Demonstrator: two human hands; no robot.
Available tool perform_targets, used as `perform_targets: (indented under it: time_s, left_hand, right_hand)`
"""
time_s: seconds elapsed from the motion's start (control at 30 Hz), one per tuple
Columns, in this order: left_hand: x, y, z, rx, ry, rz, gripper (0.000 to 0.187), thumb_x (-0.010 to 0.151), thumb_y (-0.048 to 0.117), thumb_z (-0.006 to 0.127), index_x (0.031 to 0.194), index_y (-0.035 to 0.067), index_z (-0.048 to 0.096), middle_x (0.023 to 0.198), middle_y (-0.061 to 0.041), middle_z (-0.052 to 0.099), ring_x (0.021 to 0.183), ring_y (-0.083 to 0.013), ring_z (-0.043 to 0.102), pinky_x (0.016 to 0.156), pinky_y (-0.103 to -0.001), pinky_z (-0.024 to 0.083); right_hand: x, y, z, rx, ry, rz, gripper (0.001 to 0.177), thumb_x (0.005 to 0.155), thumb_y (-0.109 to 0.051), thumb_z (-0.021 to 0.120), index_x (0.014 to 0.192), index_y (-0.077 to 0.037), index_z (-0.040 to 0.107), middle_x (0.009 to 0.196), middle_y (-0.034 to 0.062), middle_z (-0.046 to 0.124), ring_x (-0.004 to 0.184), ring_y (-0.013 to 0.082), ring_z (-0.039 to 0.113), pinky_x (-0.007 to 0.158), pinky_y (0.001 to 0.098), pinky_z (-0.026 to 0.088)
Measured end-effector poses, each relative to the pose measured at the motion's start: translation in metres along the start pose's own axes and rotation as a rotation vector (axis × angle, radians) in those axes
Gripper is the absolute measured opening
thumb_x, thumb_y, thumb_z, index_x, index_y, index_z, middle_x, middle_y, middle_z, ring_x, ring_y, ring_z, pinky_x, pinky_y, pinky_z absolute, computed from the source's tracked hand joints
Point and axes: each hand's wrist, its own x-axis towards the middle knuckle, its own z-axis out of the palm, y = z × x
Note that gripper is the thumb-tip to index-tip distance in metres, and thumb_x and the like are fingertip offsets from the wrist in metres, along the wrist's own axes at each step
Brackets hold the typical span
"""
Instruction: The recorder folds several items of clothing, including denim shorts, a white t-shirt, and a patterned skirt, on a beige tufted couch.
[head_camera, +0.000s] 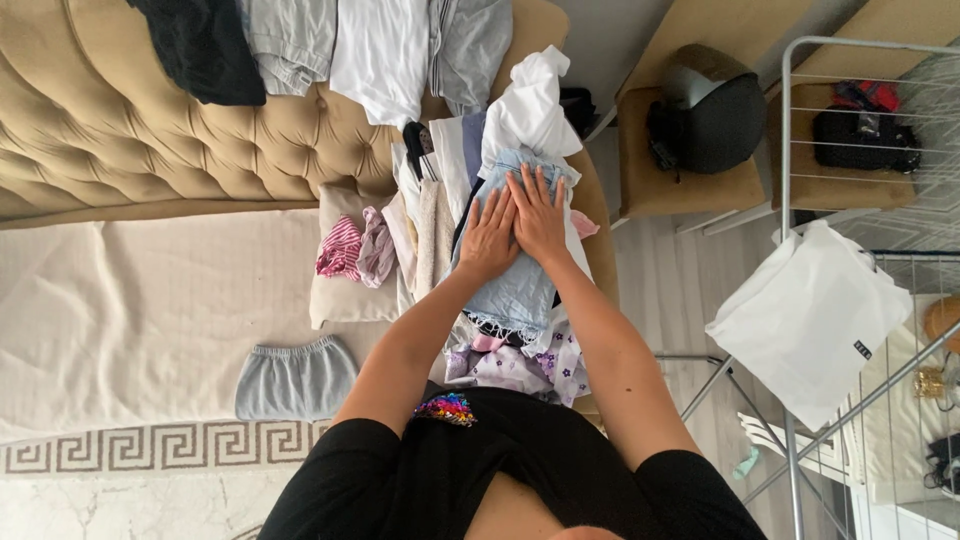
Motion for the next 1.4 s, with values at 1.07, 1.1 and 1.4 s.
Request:
perform_targets:
  time_s: [1.07, 1.1, 1.4]
  left_hand:
    - [-0.140, 0.005, 0.044, 0.159, -0.216, -0.187, 0.105, 0.085, 0.081, 0.049, 0.163, 0.016, 0.020, 0.168, -0.021, 0.011, 0.154, -0.0488, 0.004, 0.118, -0.071, 0.003]
    - [-0.145, 0.005, 0.047, 0.163, -0.216, -0.186, 0.106, 0.086, 0.079, 0.051, 0.163, 0.015, 0.020, 0.169, -0.022, 0.011, 0.154, -0.0485, 0.004, 0.119, -0.070, 0.003]
    - [-0.157, 0.005, 0.037, 0.120, -0.223, -0.168, 0.115, 0.078, 0.073, 0.067, 0.163, 0.013, 0.018, 0.169, -0.022, 0.010, 0.155, -0.0471, 0.005, 0.120, -0.069, 0.004]
  right_hand:
    - [-0.013, -0.005, 0.034, -0.097, -0.304, 0.182, 0.118, 0.079, -0.087, 0.053, 0.166, -0.017, 0.013, 0.171, 0.0215, 0.004, 0.158, 0.0399, 0.001, 0.117, 0.0731, 0.003]
    - [-0.013, -0.009, 0.031, -0.100, -0.324, 0.205, 0.120, 0.078, -0.087, 0.053, 0.166, -0.017, 0.012, 0.171, 0.0217, 0.003, 0.157, 0.0404, 0.000, 0.117, 0.0737, 0.003]
    - [-0.082, -0.025, 0.035, -0.153, -0.163, 0.084, 0.100, 0.095, -0.071, 0.047, 0.162, -0.001, 0.021, 0.168, 0.0261, 0.017, 0.156, 0.0436, 0.012, 0.122, 0.0672, 0.005]
